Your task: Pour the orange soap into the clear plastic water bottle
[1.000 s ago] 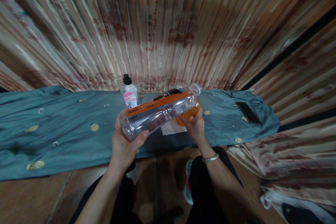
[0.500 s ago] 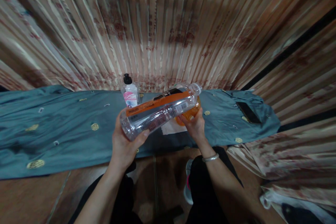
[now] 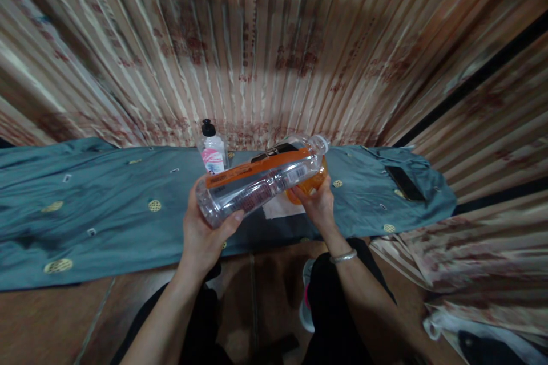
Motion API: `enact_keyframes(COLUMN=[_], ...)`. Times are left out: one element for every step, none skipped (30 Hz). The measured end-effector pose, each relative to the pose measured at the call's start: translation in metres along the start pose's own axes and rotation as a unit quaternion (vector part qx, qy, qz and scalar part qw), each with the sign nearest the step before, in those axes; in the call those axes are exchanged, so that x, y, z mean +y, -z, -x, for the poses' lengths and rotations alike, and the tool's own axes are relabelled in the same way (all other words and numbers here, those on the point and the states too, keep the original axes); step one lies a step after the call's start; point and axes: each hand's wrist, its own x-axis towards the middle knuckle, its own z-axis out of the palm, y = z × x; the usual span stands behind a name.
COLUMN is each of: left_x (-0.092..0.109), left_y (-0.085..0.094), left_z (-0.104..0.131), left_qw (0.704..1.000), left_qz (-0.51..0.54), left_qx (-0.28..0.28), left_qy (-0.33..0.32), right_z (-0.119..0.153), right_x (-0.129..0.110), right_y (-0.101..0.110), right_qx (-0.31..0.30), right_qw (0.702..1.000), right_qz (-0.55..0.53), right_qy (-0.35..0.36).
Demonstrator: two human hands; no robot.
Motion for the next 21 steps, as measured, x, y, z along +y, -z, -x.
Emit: enact_keyframes(left_x=[-0.0003, -0.0003, 0.0, 0.0007, 0.0016, 0.0027, 0.0039, 0.005, 0.0059, 0.0065, 0.0068, 0.0068, 0.0067, 0.0063, 0.0059, 0.0056, 0.0054, 0.0053, 0.0054, 0.0057, 0.0061], left_y=[0.0003, 0.0004, 0.0004, 0.0004, 0.0002, 0.0, -0.0003, -0.0005, -0.0006, -0.0006, -0.0006, -0.0004, -0.0001, 0.0001, 0.0003, 0.0004, 0.0004, 0.0004, 0.0003, 0.0002, 0.0001], left_z=[-0.0001, -0.0002, -0.0004, -0.0005, -0.0006, -0.0006, -0.0006, -0.0005, -0.0004, -0.0002, -0.0001, 0.0, 0.0001, 0.0002, 0.0002, 0.0003, 0.0003, 0.0003, 0.0002, 0.0002, 0.0001], left_qw=[1.0, 1.0, 1.0, 1.0, 1.0, 1.0, 1.0, 1.0, 1.0, 1.0, 1.0, 1.0, 1.0, 1.0, 1.0, 1.0, 1.0, 1.0, 1.0, 1.0, 1.0], left_qz=[0.0, -0.001, -0.001, -0.002, -0.003, -0.004, -0.004, -0.003, -0.002, -0.001, -0.001, -0.002, -0.004, -0.006, -0.008, -0.008, -0.007, -0.004, -0.001, 0.001, 0.0], left_qx=[-0.002, -0.004, -0.006, -0.007, -0.008, -0.009, -0.007, -0.006, -0.004, -0.004, -0.005, -0.006, -0.007, -0.008, -0.008, -0.007, -0.007, -0.008, -0.008, -0.007, -0.007], left_qy=[-0.003, -0.004, -0.005, -0.005, -0.004, 0.0, 0.004, 0.008, 0.012, 0.015, 0.017, 0.017, 0.018, 0.017, 0.016, 0.016, 0.016, 0.016, 0.017, 0.018, 0.019], right_z=[-0.0001, -0.0003, -0.0005, -0.0007, -0.0007, -0.0007, -0.0007, -0.0005, -0.0003, -0.0002, -0.0001, -0.0001, -0.0002, -0.0004, -0.0006, -0.0009, -0.0011, -0.0013, -0.0014, -0.0014, -0.0013], right_x=[0.0003, 0.0007, 0.0012, 0.0016, 0.0019, 0.0021, 0.0021, 0.0021, 0.0019, 0.0018, 0.0017, 0.0018, 0.0021, 0.0026, 0.0033, 0.004, 0.0047, 0.0053, 0.0056, 0.0056, 0.0052], right_y=[-0.0002, -0.0004, -0.0007, -0.0009, -0.001, -0.0011, -0.0011, -0.001, -0.0009, -0.0007, -0.0006, -0.0006, -0.0007, -0.0009, -0.0013, -0.0017, -0.0022, -0.0026, -0.0028, -0.0029, -0.0027], right_qx=[0.001, 0.001, 0.002, 0.003, 0.004, 0.003, 0.003, 0.004, 0.005, 0.005, 0.005, 0.005, 0.005, 0.005, 0.006, 0.007, 0.009, 0.011, 0.013, 0.014, 0.014], right_qw=[1.0, 1.0, 1.0, 1.0, 1.0, 1.0, 1.0, 1.0, 1.0, 1.0, 1.0, 1.0, 1.0, 1.0, 1.0, 1.0, 1.0, 1.0, 1.0, 1.0, 1.0], right_qz=[0.002, 0.003, 0.005, 0.006, 0.006, 0.006, 0.005, 0.005, 0.004, 0.004, 0.005, 0.005, 0.005, 0.004, 0.004, 0.005, 0.006, 0.007, 0.007, 0.007, 0.007], right_qy=[-0.001, -0.002, -0.003, -0.003, -0.002, 0.0, 0.003, 0.006, 0.009, 0.01, 0.01, 0.009, 0.008, 0.007, 0.007, 0.008, 0.009, 0.011, 0.014, 0.016, 0.017])
